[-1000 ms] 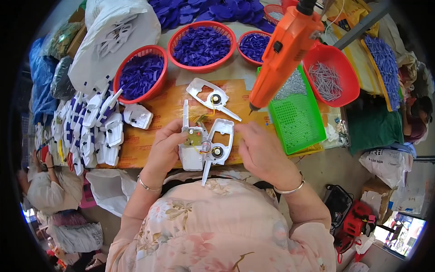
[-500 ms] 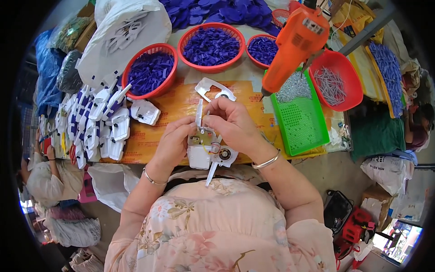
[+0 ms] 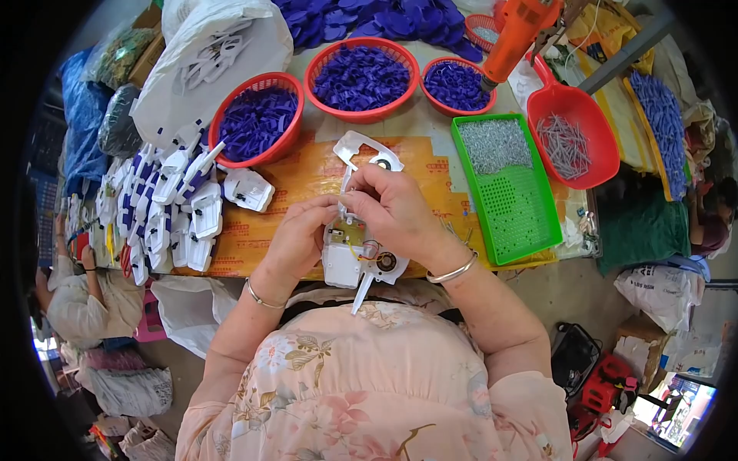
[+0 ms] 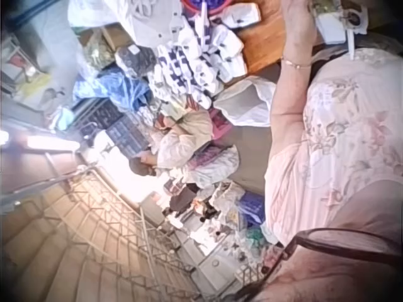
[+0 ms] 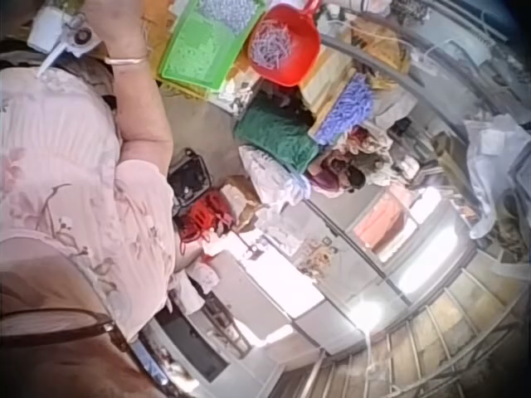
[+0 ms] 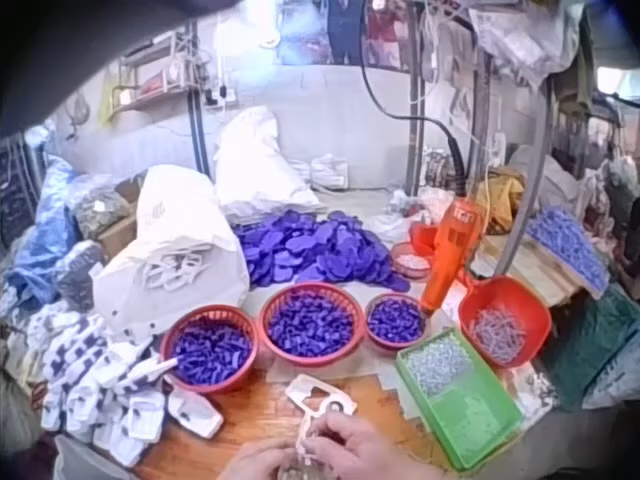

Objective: Assembling plastic toy components using a hot glue gun and manual assembly.

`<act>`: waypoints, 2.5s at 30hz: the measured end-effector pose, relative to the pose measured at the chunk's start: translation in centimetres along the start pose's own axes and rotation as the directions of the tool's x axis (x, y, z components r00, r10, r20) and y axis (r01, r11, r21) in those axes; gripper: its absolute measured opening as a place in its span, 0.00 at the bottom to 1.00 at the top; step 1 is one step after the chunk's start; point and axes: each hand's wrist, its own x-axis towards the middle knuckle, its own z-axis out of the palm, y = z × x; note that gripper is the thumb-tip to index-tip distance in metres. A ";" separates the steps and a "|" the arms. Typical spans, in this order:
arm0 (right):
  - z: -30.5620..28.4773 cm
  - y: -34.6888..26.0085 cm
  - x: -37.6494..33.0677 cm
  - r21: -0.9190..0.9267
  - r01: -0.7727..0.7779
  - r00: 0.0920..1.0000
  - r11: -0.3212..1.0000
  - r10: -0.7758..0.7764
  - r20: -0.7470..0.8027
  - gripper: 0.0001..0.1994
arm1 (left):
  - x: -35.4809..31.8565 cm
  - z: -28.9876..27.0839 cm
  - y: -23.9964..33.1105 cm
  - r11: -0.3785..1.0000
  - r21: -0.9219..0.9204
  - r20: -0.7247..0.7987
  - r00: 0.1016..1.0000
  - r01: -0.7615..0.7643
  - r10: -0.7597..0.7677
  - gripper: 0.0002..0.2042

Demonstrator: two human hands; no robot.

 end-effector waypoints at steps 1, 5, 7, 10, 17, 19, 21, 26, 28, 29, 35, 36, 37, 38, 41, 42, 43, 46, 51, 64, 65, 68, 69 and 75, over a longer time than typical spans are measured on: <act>-0.2 -0.2 0.1 -0.079 0.013 0.999 0.997 -0.010 0.035 0.03 | 0.0 0.1 0.0 1.000 0.000 0.000 1.000 0.002 -0.002 0.13; -0.4 -0.7 0.3 -0.150 -0.016 0.998 0.989 0.026 0.062 0.05 | 0.0 0.5 0.1 1.000 -0.019 -0.055 0.998 0.003 -0.004 0.12; -0.3 -0.6 0.5 -0.144 0.006 0.999 0.989 0.001 0.051 0.05 | 0.0 0.6 0.1 1.000 -0.016 -0.054 0.999 0.007 -0.008 0.12; -0.1 -0.4 0.5 -0.191 0.010 1.000 0.982 -0.005 0.026 0.06 | 0.1 0.6 0.1 1.000 -0.006 -0.074 0.997 0.005 -0.006 0.11; -0.2 -0.2 0.8 -0.248 0.026 1.000 0.968 -0.020 0.024 0.06 | 0.2 0.2 0.4 0.983 0.185 -0.017 1.000 -0.017 0.021 0.11; -0.3 0.0 0.9 -0.299 0.083 0.997 0.951 -0.079 0.026 0.06 | 0.2 0.3 0.6 0.984 0.181 -0.009 1.000 -0.006 0.008 0.11; -0.3 -0.1 1.0 -0.302 0.092 0.996 0.949 -0.089 0.023 0.06 | 0.2 0.0 0.6 0.982 0.186 0.030 0.999 0.007 -0.012 0.13; -0.2 -0.2 1.1 -0.339 0.100 0.995 0.935 -0.097 0.025 0.06 | 0.5 -0.4 0.6 0.978 0.205 -0.001 1.000 0.023 -0.024 0.10; -0.2 -0.3 1.2 -0.357 0.084 0.996 0.930 -0.081 0.023 0.07 | 0.5 -0.6 0.6 0.975 0.222 0.012 1.000 0.021 -0.024 0.10; -0.2 -0.3 1.3 -0.357 0.083 0.997 0.930 -0.080 0.022 0.07 | 0.5 -0.4 0.9 0.970 0.240 0.007 0.999 0.028 -0.031 0.09; -0.2 0.0 1.5 -0.369 0.106 0.994 0.923 -0.104 0.023 0.07 | 0.3 0.1 1.3 0.946 0.323 0.024 1.000 0.002 -0.011 0.09; -0.2 -0.2 1.5 -0.366 0.098 0.995 0.925 -0.093 0.030 0.08 | 0.3 0.1 1.3 0.935 0.354 0.016 1.000 -0.006 0.001 0.08; -0.2 -0.2 1.4 -0.364 0.089 0.996 0.927 -0.082 0.036 0.08 | 0.4 0.1 1.3 0.935 0.354 0.017 1.000 -0.005 -0.001 0.08; -0.2 -0.2 1.4 -0.363 0.088 0.996 0.928 -0.081 0.035 0.08 | 0.4 0.0 1.3 0.945 0.326 0.005 1.000 0.024 -0.027 0.08; -0.2 0.0 1.5 -0.367 0.095 0.995 0.925 -0.084 0.046 0.08 | 0.7 -0.1 1.1 0.970 0.236 0.001 0.998 0.054 -0.056 0.07; -0.2 0.0 1.5 -0.364 0.094 0.995 0.927 -0.082 0.048 0.08 | 0.7 -0.2 0.9 0.983 0.173 0.008 0.998 0.054 -0.056 0.07; -0.2 0.0 1.5 -0.360 0.095 0.995 0.928 -0.082 0.051 0.08 | 0.8 -0.3 0.9 0.983 0.174 0.007 0.998 0.054 -0.056 0.07; -0.2 0.1 1.5 -0.330 0.088 0.996 0.940 -0.075 0.052 0.08 | 0.9 -0.9 0.9 0.975 0.211 0.037 0.996 0.069 -0.078 0.07; -0.1 0.1 1.4 -0.298 0.059 0.998 0.953 -0.046 0.049 0.09 | 0.8 -1.0 0.9 0.962 0.269 0.079 0.994 0.047 -0.071 0.10; -0.1 0.7 1.3 -0.176 0.002 0.998 0.984 0.009 0.062 0.06 | 0.8 -1.1 0.8 0.958 0.283 0.083 0.994 0.040 -0.065 0.12; -0.1 0.7 1.3 -0.176 0.002 0.998 0.984 0.009 0.060 0.06 | 0.8 -1.1 0.8 0.962 0.271 0.081 0.994 0.043 -0.068 0.12; -0.1 1.0 1.4 -0.160 0.016 0.999 0.987 -0.008 0.053 0.06 | 0.8 -1.3 0.7 0.960 0.279 0.084 0.995 0.033 -0.058 0.11; -0.1 1.0 1.4 -0.156 0.029 0.998 0.987 -0.020 0.059 0.05 | 0.8 -1.4 0.7 0.954 0.298 0.089 0.995 0.018 -0.047 0.11; 0.0 1.1 1.5 -0.151 0.046 0.998 0.987 -0.037 0.060 0.07 | 0.7 -1.1 0.8 0.963 0.262 0.061 0.995 0.058 -0.077 0.11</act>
